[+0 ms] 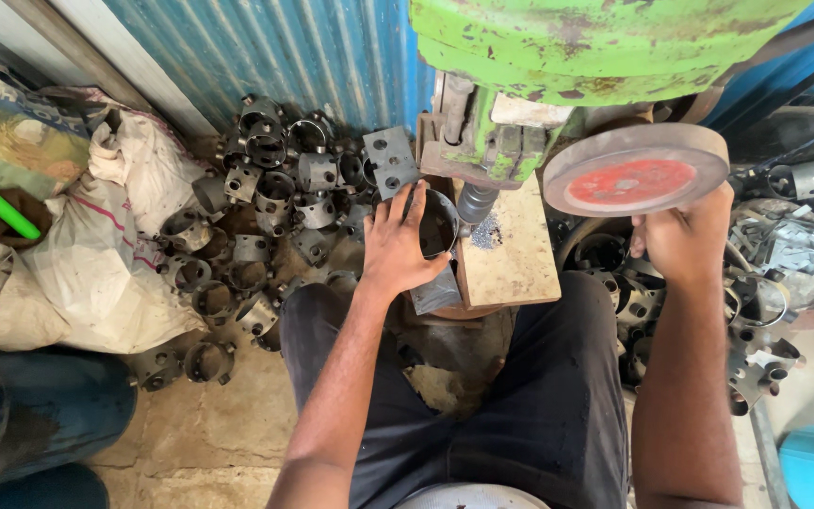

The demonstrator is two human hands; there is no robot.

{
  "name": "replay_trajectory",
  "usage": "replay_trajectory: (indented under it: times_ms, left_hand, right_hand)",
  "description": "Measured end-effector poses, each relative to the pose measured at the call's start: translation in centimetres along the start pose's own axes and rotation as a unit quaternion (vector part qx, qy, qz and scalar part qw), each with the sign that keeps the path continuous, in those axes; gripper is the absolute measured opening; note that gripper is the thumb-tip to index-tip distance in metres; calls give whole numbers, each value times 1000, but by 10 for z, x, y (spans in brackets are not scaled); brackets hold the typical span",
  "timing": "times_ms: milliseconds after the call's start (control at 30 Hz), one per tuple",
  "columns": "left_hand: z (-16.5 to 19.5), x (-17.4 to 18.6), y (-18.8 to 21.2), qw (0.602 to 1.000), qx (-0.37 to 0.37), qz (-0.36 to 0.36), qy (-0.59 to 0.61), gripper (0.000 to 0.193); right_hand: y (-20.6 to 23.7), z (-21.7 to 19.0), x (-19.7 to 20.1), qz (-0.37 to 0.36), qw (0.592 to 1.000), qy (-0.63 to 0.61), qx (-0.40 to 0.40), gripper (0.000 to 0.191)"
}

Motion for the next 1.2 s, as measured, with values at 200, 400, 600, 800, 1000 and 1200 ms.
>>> replay_trajectory:
  times_ms: [200, 400, 600, 800, 1000, 1200]
  left_hand:
    - [-1, 1, -1, 1000, -4, -11, -6, 111]
    - [1, 1, -2, 1000, -10, -3, -8, 111]
    - [0, 0, -2, 1000, 0, -2, -5, 112]
    - [3, 1, -3, 1000, -2, -1, -5, 113]
    - [3, 2, -3, 1000, -6, 2, -10, 112]
    - [6, 4, -6, 1000, -13, -7, -17, 110]
  right_hand:
    - [0, -51, 23, -80, 991, 43, -102, 24]
    - [1, -48, 16, -36, 994, 72, -69, 28]
    - [2, 2, -1, -7, 997, -81, 10, 22]
    - [0, 0, -1, 23, 998, -60, -3, 28]
    - [0, 4, -1, 16, 997, -72, 10, 29]
    - [-7, 37, -14, 36, 995, -39, 87, 20]
Point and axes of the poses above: each hand's wrist, its own y-axis away from the middle knuckle, its own x-axis out of the back of the hand, z = x × y, the point moved 5 cm from there along -y, towards the middle knuckle, and after that the axes turned 13 degrees about y, right-handed, at the moved point
